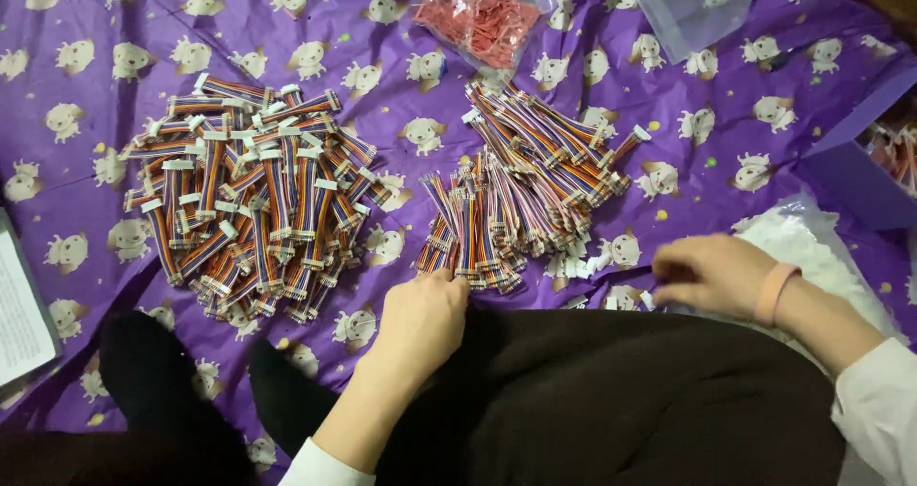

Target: Assembling small ribbon cables by manually attaching plastic connectors to the ends.

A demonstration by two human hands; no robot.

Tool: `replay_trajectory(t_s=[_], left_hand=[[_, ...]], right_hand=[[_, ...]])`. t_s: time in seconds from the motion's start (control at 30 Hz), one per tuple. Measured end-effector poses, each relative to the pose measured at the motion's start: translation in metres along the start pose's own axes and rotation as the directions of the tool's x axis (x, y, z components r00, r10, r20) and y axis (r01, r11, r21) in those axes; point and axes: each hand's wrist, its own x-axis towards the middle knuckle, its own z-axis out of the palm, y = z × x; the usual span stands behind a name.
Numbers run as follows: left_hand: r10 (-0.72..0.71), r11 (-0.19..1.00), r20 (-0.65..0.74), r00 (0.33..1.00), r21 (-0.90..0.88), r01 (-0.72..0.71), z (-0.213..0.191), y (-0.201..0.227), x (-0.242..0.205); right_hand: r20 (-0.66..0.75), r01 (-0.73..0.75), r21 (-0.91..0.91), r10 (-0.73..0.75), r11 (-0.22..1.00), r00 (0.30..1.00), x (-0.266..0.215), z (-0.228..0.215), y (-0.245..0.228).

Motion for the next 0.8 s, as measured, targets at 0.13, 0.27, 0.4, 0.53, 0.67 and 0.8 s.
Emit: replay_trajectory(t_s=[0.13, 0.27, 0.4, 0.53, 0.67, 0.8], left_hand=[[0.0, 1.0, 0.062, 0.998, 0.028, -0.001, -0.002, 0.003, 0.004], [0.003, 0.942, 0.118, 0.993, -0.334, 0.037, -0.026, 0.027, 0.014], [-0.078, 0.855, -0.087, 0.993, -0.518, 0.022, -0.037, 0.054, 0.02], [0.057, 0.883, 0.134, 0.989, -0.47, 0.013, -0.002, 0.059, 0.011], [0.113, 0.907, -0.039, 0.993, -0.405, -0.119, 0.012, 0.067, 0.004], [0.071, 0.897, -0.036, 0.997, -0.435, -0.08, 0.013, 0.064, 0.004]], right_hand=[[-0.095, 0.21, -0.107, -0.22, 0.972, 0.971, 0.005, 0.017, 0.008], [-0.264, 0.725, -0.261, -0.77, 0.637, 0.582, 0.022, 0.018, -0.007], [-0.286, 0.762, -0.57, -0.944, 0.308, 0.167, 0.034, 0.01, -0.035], [-0.398, 0.766, -0.599, -0.917, 0.234, -0.03, 0.049, 0.022, -0.042], [-0.401, 0.799, -0.516, -0.911, 0.307, 0.091, 0.043, 0.018, -0.038], [-0.591, 0.743, -0.272, -0.716, 0.611, 0.373, 0.038, 0.023, -0.028]])
